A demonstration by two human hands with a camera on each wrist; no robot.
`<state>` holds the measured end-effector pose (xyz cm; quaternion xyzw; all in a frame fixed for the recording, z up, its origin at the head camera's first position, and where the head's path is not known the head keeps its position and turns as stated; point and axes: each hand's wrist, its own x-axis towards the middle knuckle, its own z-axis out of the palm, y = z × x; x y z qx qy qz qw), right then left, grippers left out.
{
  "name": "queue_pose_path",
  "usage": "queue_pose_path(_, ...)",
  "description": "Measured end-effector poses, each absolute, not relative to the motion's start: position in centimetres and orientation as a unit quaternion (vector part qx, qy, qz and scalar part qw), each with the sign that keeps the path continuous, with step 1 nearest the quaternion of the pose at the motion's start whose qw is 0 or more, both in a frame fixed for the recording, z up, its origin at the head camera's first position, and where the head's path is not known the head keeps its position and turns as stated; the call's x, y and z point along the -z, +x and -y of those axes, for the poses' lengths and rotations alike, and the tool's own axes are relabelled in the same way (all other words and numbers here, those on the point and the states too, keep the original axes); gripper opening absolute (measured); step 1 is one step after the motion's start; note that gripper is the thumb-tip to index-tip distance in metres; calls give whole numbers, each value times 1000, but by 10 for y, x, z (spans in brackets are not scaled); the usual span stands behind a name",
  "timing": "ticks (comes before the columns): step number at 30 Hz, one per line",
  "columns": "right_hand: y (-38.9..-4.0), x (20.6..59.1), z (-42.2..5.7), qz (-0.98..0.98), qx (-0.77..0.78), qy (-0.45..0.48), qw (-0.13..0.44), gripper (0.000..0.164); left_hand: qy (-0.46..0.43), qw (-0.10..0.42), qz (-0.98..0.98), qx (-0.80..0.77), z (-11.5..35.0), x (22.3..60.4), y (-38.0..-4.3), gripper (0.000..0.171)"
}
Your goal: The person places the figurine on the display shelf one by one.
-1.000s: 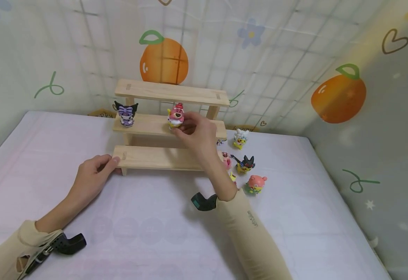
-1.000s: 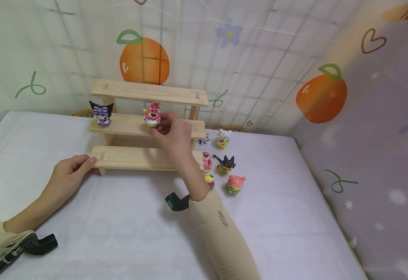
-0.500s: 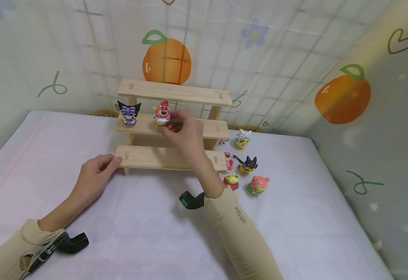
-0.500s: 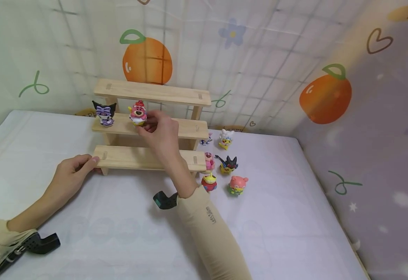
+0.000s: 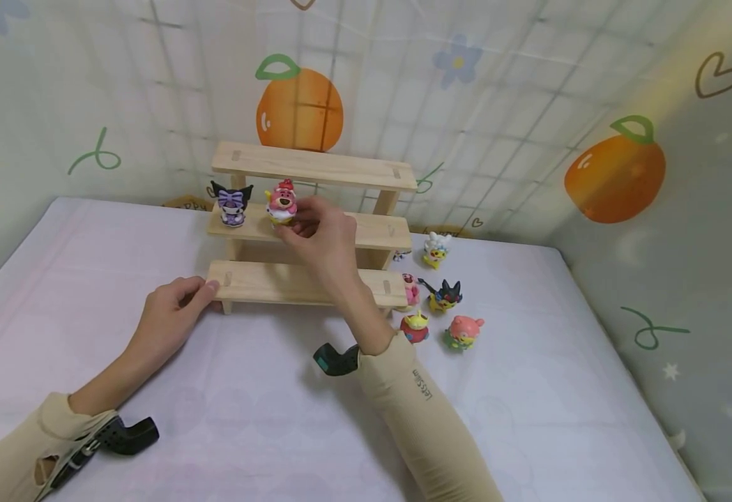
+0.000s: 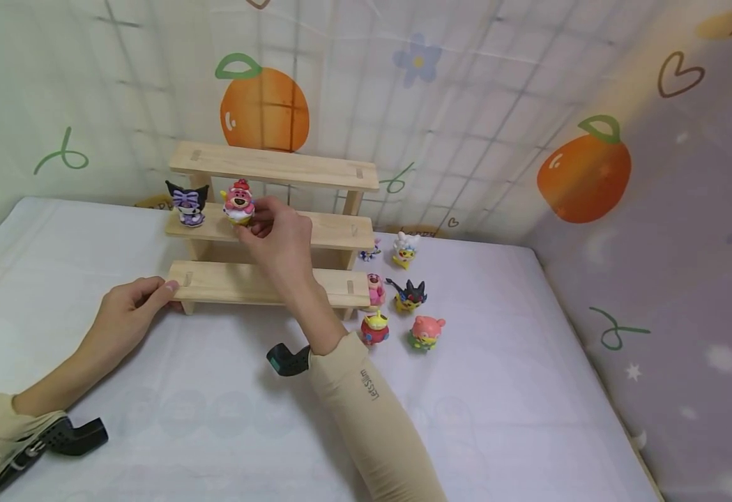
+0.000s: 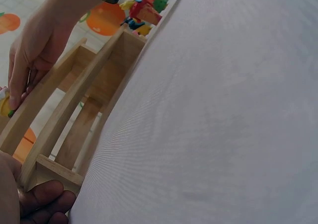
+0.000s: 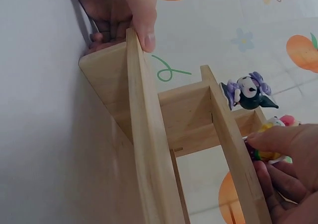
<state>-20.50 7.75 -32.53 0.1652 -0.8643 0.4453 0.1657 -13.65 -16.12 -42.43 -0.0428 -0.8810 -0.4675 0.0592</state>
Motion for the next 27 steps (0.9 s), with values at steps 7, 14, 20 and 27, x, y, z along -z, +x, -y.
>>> queue_pose_path(7,-205,326,-79,864,-446,167,162,36,-46,64,882,465,161,425,-136,45)
queue_pose_path(14,-200,322,-86,861,-458,172,136,38,-48,66,882,463,162,425,-136,45)
queue_pose_path(20,-196,319,-106,858,-470,168,121,36,-49,69,881,465,162,424,-137,43)
queue_pose_path(27,-193,318,-131,860,-468,156,129,36,-47,65,881,465,162,424,-137,41)
